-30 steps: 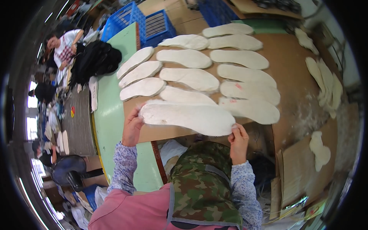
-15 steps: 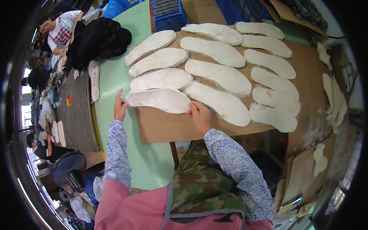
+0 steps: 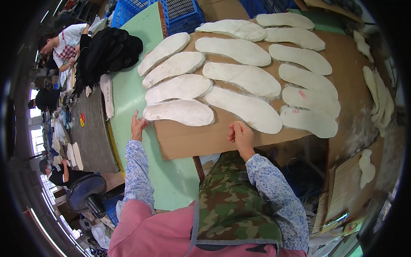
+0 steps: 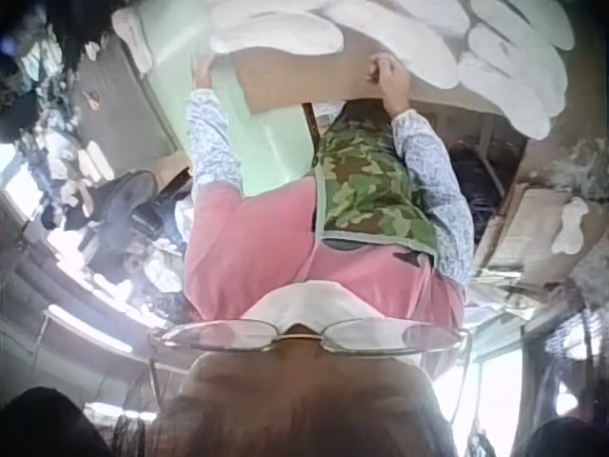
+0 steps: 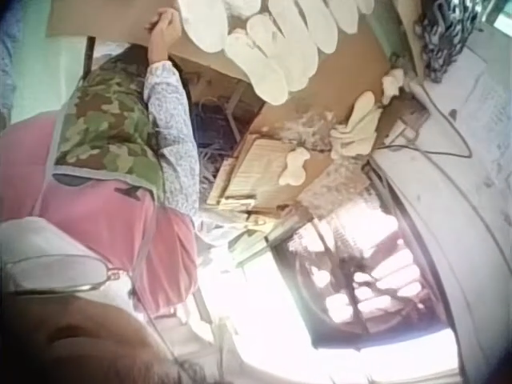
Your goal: Preparing and trimming furry shoe insoles using a pneumatic tool and scissors at a factory workstation.
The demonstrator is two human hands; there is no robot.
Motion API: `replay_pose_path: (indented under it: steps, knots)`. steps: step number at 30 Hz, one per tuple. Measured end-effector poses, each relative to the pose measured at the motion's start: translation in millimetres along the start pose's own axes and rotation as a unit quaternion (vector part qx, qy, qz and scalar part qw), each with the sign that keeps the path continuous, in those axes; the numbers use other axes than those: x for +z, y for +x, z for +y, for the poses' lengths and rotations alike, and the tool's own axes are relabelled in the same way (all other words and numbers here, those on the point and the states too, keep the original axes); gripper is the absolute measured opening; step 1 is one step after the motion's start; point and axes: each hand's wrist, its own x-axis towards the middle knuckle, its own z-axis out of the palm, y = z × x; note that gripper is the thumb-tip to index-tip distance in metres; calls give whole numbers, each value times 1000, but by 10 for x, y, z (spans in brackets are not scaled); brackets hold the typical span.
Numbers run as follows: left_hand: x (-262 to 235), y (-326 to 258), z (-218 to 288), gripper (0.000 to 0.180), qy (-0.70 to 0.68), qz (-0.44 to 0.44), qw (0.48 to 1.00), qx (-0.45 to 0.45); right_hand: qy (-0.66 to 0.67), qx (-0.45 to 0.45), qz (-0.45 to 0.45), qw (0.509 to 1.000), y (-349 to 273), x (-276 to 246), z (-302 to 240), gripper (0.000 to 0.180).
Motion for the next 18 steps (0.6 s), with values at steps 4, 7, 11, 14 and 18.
replay_pose_path:
  steps: [4, 7, 11, 14, 18]
  knots:
    - [164, -26, -14, 74, 1, 73, 993, -91, -32, -8, 9, 999, -199, -203, -75, 29]
    - [260, 24, -35, 75, 30, 137, 988, -60, -45, -27, 15, 999, -319, -437, -15, 28]
    - [194, 114, -98, 80, 42, 111, 993, -27, -65, -40, 32, 997, -486, -664, 45, 30]
    - [194, 42, -178, 76, 7, 108, 993, -55, -80, -3, 62, 995, -637, -865, 94, 30]
    - [237, -124, -239, 67, -126, 70, 982, -119, -86, 28, 47, 995, -863, -1235, 166, 26]
